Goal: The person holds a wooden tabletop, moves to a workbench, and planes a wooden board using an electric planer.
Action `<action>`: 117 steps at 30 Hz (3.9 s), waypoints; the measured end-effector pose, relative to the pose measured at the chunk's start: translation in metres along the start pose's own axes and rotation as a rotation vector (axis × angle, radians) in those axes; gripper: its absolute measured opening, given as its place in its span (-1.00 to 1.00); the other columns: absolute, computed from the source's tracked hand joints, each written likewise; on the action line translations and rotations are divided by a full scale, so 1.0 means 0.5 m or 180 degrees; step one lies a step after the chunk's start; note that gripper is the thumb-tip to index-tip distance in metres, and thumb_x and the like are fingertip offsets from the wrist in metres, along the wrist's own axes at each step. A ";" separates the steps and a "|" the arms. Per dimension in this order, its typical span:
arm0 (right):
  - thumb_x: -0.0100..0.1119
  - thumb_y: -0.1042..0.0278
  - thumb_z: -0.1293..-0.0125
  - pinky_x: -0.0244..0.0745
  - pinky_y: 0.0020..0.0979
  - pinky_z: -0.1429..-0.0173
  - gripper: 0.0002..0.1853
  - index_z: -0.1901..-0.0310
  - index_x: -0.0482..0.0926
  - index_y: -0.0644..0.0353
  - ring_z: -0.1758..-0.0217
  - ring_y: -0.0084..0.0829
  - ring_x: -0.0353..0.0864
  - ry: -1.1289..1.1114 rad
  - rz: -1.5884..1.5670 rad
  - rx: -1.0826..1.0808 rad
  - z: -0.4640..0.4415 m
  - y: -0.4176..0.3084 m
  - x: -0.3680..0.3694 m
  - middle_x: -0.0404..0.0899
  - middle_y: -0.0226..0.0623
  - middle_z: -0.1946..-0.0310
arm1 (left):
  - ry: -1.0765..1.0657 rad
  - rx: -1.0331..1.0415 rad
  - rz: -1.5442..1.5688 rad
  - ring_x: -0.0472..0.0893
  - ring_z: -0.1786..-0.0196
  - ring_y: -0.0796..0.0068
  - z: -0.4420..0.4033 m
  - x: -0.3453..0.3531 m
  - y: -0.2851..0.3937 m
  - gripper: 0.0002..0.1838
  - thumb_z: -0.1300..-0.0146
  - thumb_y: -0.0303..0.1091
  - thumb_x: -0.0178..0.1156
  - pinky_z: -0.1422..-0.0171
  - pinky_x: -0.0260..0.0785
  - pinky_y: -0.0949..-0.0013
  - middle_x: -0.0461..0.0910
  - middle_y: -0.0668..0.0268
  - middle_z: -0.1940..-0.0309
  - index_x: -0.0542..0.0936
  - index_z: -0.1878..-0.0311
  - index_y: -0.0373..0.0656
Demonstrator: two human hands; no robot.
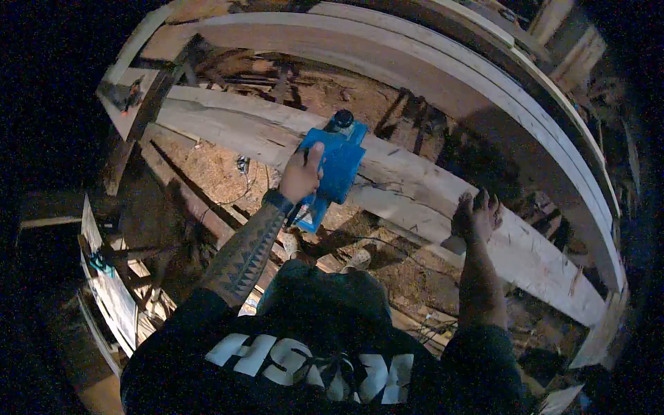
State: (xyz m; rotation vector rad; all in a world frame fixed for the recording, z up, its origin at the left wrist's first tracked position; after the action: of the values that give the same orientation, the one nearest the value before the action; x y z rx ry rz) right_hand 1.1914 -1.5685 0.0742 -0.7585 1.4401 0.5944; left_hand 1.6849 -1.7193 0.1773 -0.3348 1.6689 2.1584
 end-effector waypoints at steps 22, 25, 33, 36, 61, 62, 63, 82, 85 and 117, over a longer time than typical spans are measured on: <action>0.03 -0.42 -0.49 -0.09 0.18 -0.73 -0.26 -0.59 0.41 -0.26 -0.74 0.04 0.14 0.0098 0.0231 0.0038 0.007 -0.011 -0.003 0.26 -0.13 -0.66 | 0.0047 -0.0605 0.1064 0.43 0.67 0.51 -0.051 -0.307 -0.127 -0.36 -0.61 0.35 0.01 0.60 0.31 0.31 0.47 0.38 0.60 0.58 0.14 -0.15; 0.02 -0.42 -0.48 -0.09 0.17 -0.73 -0.24 -0.58 0.42 -0.23 -0.75 0.03 0.12 -0.0014 0.0159 0.0080 0.004 -0.008 -0.005 0.25 -0.14 -0.67 | -0.0047 -0.0669 0.1080 0.43 0.65 0.53 -0.043 -0.320 -0.127 -0.33 -0.59 0.39 0.01 0.59 0.30 0.34 0.47 0.40 0.59 0.58 0.14 -0.15; 0.07 -0.38 -0.46 -0.04 0.20 -0.70 -0.25 -0.57 0.43 -0.21 -0.73 -0.04 0.15 0.0136 0.0067 0.0039 0.008 -0.007 -0.005 0.27 -0.19 -0.64 | -0.0310 -0.0583 0.0753 0.44 0.64 0.52 -0.153 -0.303 -0.066 -0.30 -0.53 0.45 0.04 0.57 0.30 0.33 0.50 0.38 0.56 0.57 0.12 -0.13; 0.09 -0.36 -0.46 0.00 0.18 -0.68 -0.27 -0.56 0.44 -0.22 -0.71 -0.05 0.19 0.0240 0.0036 0.0078 -0.002 -0.006 0.005 0.29 -0.23 -0.63 | -0.0344 -0.0652 0.1015 0.45 0.66 0.51 -0.076 -0.310 -0.105 -0.32 -0.56 0.42 0.03 0.58 0.31 0.32 0.51 0.36 0.56 0.57 0.12 -0.14; 0.09 -0.38 -0.46 0.06 0.20 -0.67 -0.28 -0.58 0.41 -0.35 -0.72 -0.02 0.16 0.0165 0.0215 0.0061 0.004 -0.008 -0.008 0.29 -0.20 -0.63 | -0.0592 -0.0553 0.0920 0.46 0.61 0.55 -0.052 -0.177 -0.056 -0.35 -0.58 0.39 0.02 0.54 0.32 0.35 0.49 0.40 0.55 0.58 0.14 -0.11; 0.10 -0.37 -0.45 0.06 0.20 -0.67 -0.27 -0.58 0.41 -0.35 -0.72 -0.01 0.17 0.0139 0.0246 0.0128 0.004 -0.015 -0.015 0.30 -0.20 -0.63 | -0.0621 -0.0572 0.0919 0.46 0.61 0.55 -0.070 -0.168 -0.034 -0.35 -0.58 0.39 0.02 0.54 0.32 0.35 0.49 0.40 0.55 0.58 0.14 -0.11; 0.11 -0.37 -0.45 0.05 0.20 -0.67 -0.27 -0.58 0.41 -0.34 -0.71 0.00 0.17 0.0093 0.0279 0.0182 0.007 -0.017 -0.018 0.30 -0.19 -0.62 | -0.0639 -0.0612 0.0914 0.46 0.61 0.55 -0.081 -0.164 -0.016 -0.34 -0.58 0.40 0.02 0.54 0.32 0.35 0.50 0.40 0.55 0.58 0.15 -0.11; 0.14 -0.42 -0.43 -0.02 0.35 -0.67 -0.29 -0.57 0.40 -0.48 -0.71 -0.04 0.19 0.0186 0.0240 0.0092 -0.005 0.012 0.019 0.27 -0.36 -0.64 | -0.0561 -0.0575 0.0836 0.45 0.63 0.51 -0.038 -0.044 0.035 -0.34 -0.57 0.42 0.01 0.56 0.32 0.35 0.50 0.40 0.56 0.58 0.12 -0.10; 0.13 -0.43 -0.44 -0.06 0.35 -0.67 -0.28 -0.57 0.40 -0.48 -0.72 -0.04 0.17 0.0258 0.0359 0.0011 -0.020 0.046 0.069 0.28 -0.35 -0.65 | -0.0625 -0.0622 0.0990 0.43 0.64 0.56 0.067 -0.060 -0.005 -0.36 -0.58 0.38 0.04 0.59 0.29 0.37 0.50 0.42 0.56 0.56 0.14 -0.10; 0.17 -0.38 -0.40 -0.09 0.44 -0.65 -0.25 -0.59 0.34 -0.49 -0.76 0.02 0.09 0.0156 0.0107 0.0075 -0.014 0.034 0.064 0.22 -0.26 -0.67 | -0.0932 -0.0911 0.0848 0.44 0.61 0.53 0.148 -0.036 0.002 -0.37 -0.59 0.39 0.01 0.53 0.35 0.33 0.48 0.40 0.55 0.56 0.11 -0.09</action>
State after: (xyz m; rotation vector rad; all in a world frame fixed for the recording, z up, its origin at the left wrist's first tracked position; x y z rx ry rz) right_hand 1.1757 -1.5655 0.0408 -0.7359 1.5050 0.5872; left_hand 1.7041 -1.6510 0.2052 0.1332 1.3055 2.5028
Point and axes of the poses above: each hand's wrist, its own z-axis away from the middle knuckle, its own x-axis out of the palm, y = z × x, the point moved 3 cm from there along -z, towards the middle knuckle
